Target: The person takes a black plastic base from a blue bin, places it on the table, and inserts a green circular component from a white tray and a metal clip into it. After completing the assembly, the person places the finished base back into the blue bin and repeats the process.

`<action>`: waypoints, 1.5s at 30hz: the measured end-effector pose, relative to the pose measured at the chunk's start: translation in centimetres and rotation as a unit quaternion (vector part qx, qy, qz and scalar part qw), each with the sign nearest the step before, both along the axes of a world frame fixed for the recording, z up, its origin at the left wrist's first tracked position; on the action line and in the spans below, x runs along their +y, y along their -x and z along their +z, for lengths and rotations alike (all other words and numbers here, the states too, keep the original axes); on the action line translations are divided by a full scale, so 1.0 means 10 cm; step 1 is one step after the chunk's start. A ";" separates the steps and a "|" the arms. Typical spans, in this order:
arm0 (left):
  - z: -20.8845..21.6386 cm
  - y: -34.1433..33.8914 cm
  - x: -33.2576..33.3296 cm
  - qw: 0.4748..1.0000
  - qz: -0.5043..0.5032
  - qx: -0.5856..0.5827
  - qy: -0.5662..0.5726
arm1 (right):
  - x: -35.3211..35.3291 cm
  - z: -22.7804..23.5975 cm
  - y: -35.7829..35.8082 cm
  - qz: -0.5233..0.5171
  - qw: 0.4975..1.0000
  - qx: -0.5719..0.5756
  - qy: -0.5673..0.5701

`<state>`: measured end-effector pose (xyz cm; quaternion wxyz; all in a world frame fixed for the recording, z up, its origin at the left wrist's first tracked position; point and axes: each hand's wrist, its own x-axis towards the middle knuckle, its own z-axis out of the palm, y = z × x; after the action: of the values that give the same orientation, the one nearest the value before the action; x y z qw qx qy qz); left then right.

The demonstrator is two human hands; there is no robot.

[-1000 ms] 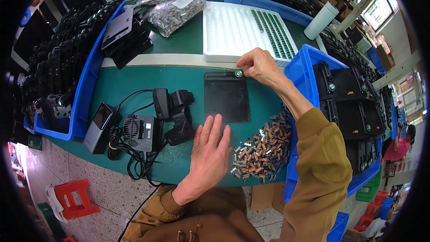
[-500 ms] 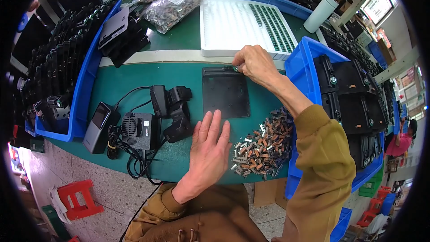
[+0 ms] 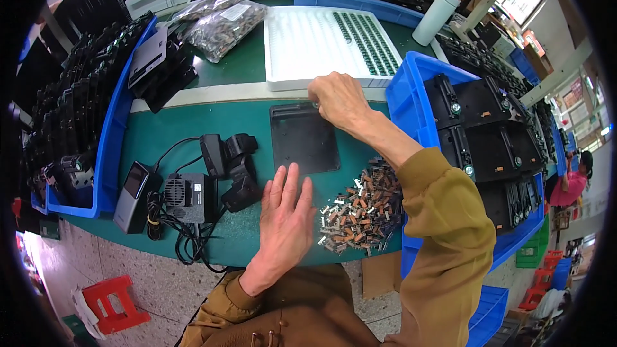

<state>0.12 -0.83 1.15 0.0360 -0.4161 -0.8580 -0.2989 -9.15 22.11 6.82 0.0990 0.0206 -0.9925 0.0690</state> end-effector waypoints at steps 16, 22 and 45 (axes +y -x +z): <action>-0.03 0.01 0.03 1.000 -0.002 -0.012 0.004 | 0.35 0.50 -0.52 -0.122 0.962 -0.242 0.038; -0.01 0.01 0.04 1.000 -0.008 -0.013 0.005 | 0.23 0.42 -0.77 -0.106 0.935 -0.338 0.004; -0.04 0.01 0.03 1.000 -0.007 -0.005 -0.011 | 0.18 0.20 -0.75 -0.074 0.965 -0.250 0.027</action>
<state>0.05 -0.49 0.76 0.0346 -0.4200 -0.8520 -0.3106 -1.67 23.93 8.83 -0.1473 -0.0733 -0.9822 0.0909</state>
